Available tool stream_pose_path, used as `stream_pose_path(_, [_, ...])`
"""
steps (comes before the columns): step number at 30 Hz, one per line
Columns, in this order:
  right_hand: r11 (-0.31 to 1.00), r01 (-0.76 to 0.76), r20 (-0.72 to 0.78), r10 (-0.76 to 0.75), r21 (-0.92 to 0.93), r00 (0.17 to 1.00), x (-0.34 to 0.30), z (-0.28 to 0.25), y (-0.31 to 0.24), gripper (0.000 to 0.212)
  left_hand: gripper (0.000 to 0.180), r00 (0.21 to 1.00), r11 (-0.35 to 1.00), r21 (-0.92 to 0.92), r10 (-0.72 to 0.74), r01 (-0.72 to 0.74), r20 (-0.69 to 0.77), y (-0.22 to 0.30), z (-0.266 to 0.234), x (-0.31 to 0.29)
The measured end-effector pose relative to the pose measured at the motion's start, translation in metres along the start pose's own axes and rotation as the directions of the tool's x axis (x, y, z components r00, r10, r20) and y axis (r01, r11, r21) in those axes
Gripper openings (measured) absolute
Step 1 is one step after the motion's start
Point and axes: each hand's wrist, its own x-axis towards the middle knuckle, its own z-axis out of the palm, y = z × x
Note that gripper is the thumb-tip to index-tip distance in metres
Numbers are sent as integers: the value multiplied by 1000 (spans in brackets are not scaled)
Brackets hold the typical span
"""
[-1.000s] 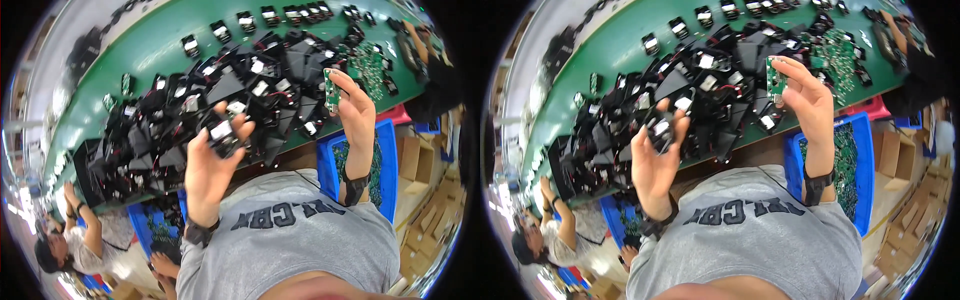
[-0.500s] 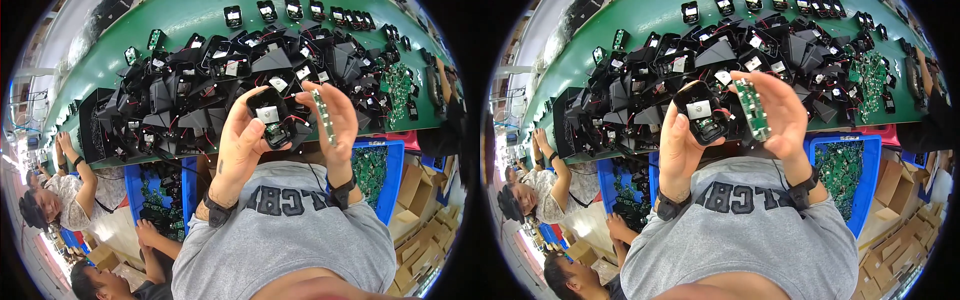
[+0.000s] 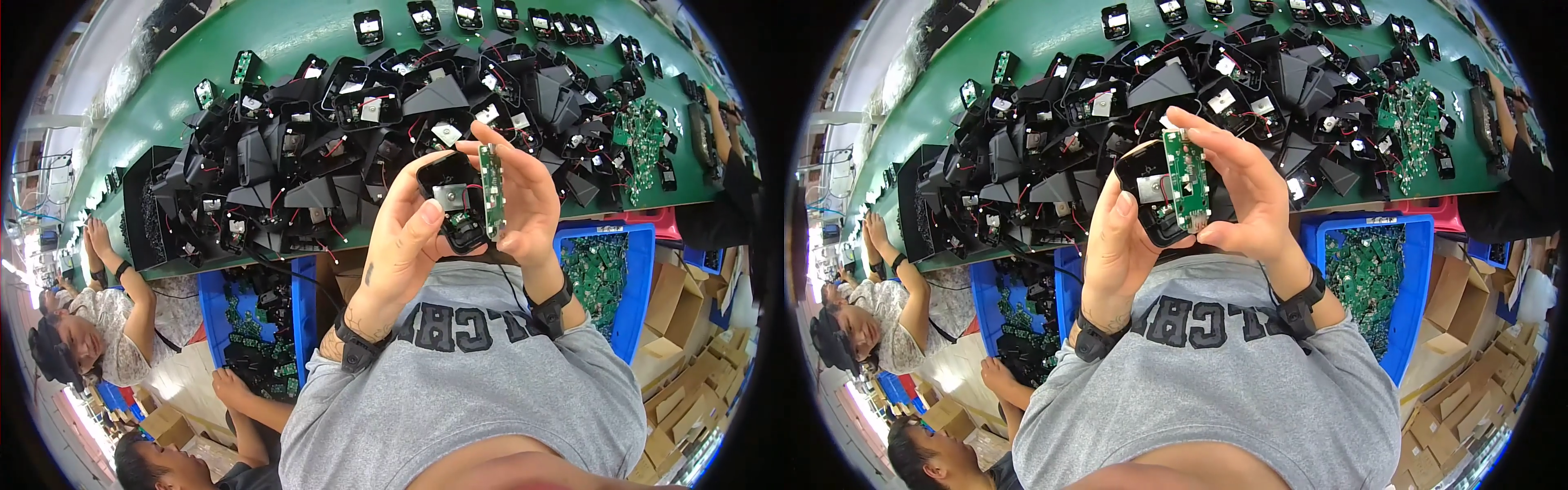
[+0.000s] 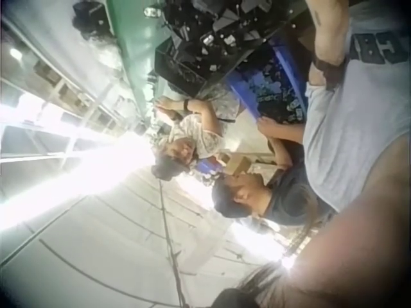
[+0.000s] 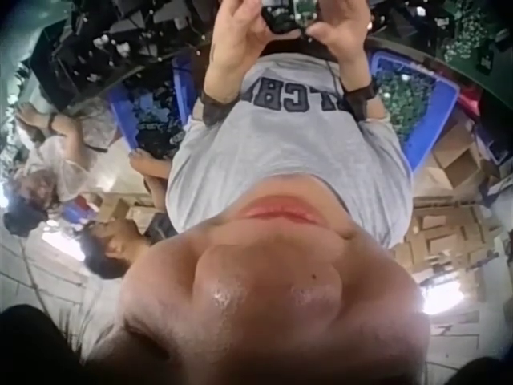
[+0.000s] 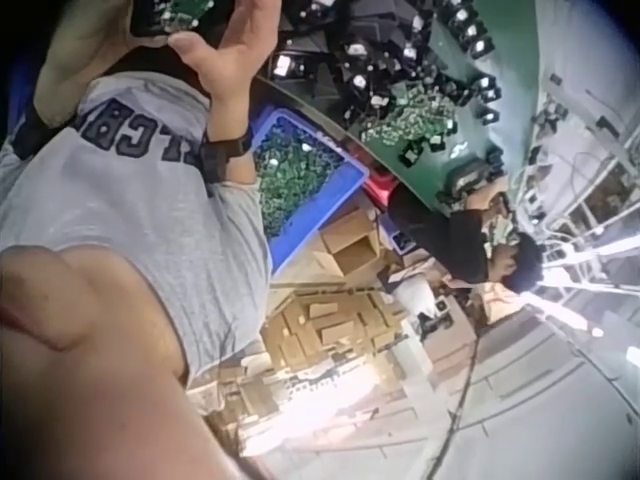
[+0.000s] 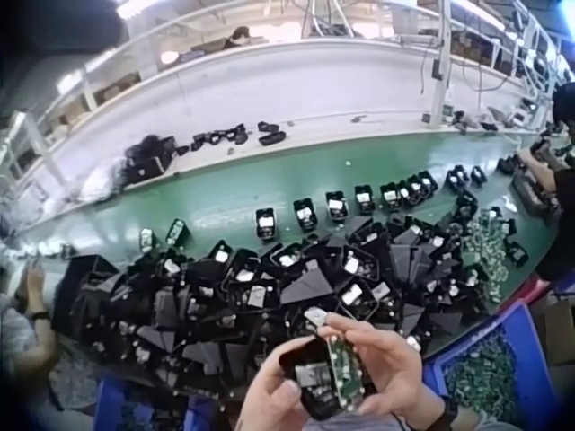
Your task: The person assembles electronic devices by picking up a plastic housing and a circuit board, fitting the board into the housing, and pressing them together. They then place the assembled unit onto the green conveyor belt and repeat the process.
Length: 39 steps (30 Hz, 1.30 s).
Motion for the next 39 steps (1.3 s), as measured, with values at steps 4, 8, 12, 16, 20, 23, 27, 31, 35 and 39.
stream_pose_path(4, [999,-23,-59,26,44,998,-3,-2,0,83,65,999,1000,1,5,-5,48,0,-2,-2])
stream_pose_path(8, [997,-54,-80,49,-60,996,-4,-2,-2,95,65,999,1000,-10,-16,16,51,-2,1,-3])
stream_pose_path(12, [991,-62,107,75,-120,991,-4,-13,-6,80,67,998,991,136,-20,11,64,-4,4,-2])
stream_pose_path(16, [829,157,312,22,-537,950,9,-13,-24,58,62,998,998,57,-21,18,62,-4,-1,-2])
stream_pose_path(20, [758,205,324,9,-619,946,13,-12,-31,44,62,995,994,61,-95,93,37,0,5,-2])
stream_pose_path(23, [777,191,205,-82,-599,975,14,-7,-33,25,58,1000,995,103,-12,10,18,-8,0,-2])
stream_pose_path(27, [597,270,239,-132,-756,962,15,0,-40,25,53,989,964,222,145,-149,32,-11,0,2])
stream_pose_path(31, [637,261,261,-96,-726,961,16,2,-37,16,54,970,930,275,239,-242,45,-13,-5,3])
stream_pose_path(35, [961,-14,79,37,-277,996,4,-1,-25,15,51,975,941,257,219,-220,33,-12,-4,4])
stream_pose_path(39, [764,-5,-359,-298,-645,885,16,-11,-38,28,58,985,969,203,159,-143,-63,-4,4,0])
